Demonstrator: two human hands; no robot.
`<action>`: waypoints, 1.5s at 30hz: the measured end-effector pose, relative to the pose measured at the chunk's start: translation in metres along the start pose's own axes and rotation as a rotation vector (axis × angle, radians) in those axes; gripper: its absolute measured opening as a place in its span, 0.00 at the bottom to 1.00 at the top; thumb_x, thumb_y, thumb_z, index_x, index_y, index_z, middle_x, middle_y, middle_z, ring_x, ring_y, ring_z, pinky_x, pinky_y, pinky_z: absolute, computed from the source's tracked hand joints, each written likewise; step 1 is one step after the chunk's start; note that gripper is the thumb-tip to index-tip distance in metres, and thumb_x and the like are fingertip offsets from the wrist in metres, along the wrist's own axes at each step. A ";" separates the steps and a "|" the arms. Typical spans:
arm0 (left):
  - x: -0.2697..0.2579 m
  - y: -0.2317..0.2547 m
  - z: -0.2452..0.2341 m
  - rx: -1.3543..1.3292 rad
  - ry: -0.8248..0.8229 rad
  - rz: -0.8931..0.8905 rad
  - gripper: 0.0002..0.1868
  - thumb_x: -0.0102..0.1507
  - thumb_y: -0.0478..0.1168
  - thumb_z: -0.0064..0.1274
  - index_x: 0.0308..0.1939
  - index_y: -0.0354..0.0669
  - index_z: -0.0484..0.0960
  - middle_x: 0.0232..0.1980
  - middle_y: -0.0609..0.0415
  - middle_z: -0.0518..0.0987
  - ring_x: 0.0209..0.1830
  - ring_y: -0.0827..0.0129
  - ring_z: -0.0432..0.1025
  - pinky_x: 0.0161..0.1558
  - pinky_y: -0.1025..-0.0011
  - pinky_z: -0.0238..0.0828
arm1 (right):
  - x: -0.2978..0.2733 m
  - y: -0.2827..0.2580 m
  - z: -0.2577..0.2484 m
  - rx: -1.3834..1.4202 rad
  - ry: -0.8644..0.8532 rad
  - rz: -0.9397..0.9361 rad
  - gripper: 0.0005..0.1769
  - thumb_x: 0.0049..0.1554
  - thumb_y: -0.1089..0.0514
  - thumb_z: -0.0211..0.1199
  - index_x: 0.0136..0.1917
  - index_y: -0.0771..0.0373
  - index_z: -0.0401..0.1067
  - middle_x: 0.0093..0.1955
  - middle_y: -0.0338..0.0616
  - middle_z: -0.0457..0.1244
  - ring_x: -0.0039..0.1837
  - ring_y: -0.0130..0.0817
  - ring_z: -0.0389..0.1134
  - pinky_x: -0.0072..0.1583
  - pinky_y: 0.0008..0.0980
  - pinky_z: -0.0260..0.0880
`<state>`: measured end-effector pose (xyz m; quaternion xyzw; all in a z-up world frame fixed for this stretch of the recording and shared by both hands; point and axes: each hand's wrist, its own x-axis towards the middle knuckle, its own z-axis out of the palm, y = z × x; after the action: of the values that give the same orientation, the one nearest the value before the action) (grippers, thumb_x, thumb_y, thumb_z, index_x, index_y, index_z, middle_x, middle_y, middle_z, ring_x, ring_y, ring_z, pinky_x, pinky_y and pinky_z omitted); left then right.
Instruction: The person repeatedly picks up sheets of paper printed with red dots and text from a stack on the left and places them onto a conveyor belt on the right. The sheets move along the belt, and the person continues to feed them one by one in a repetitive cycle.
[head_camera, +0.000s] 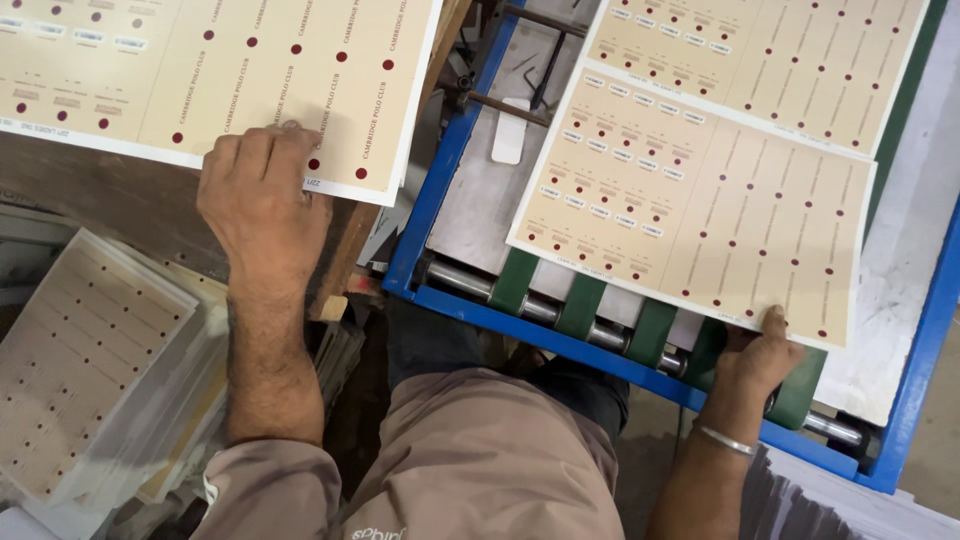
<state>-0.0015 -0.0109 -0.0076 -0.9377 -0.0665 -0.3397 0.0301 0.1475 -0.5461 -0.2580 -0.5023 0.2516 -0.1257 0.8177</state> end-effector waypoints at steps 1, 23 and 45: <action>0.001 0.000 0.001 0.007 0.003 0.000 0.18 0.58 0.30 0.67 0.51 0.42 0.83 0.52 0.54 0.80 0.54 0.60 0.73 0.57 0.60 0.70 | 0.005 0.001 0.002 -0.013 -0.008 -0.007 0.15 0.66 0.65 0.59 0.65 0.71 0.65 0.60 0.54 0.67 0.56 0.44 0.75 0.53 0.44 0.84; -0.006 -0.007 0.011 -0.002 0.006 -0.018 0.16 0.60 0.27 0.65 0.51 0.40 0.84 0.49 0.54 0.80 0.54 0.62 0.73 0.54 0.61 0.68 | 0.117 0.023 0.055 0.042 -0.144 -0.055 0.21 0.67 0.61 0.59 0.69 0.72 0.62 0.64 0.59 0.67 0.59 0.53 0.76 0.53 0.53 0.86; 0.020 0.115 0.035 -0.165 -0.145 0.359 0.25 0.66 0.44 0.60 0.64 0.36 0.78 0.63 0.45 0.78 0.65 0.56 0.71 0.69 0.55 0.64 | -0.177 -0.043 0.202 0.212 -1.146 0.269 0.26 0.69 0.54 0.58 0.75 0.64 0.59 0.73 0.56 0.63 0.70 0.49 0.70 0.69 0.46 0.77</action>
<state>0.0528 -0.1186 -0.0228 -0.9557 0.1278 -0.2649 0.0085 0.1091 -0.3314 -0.0947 -0.3696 -0.1820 0.2453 0.8775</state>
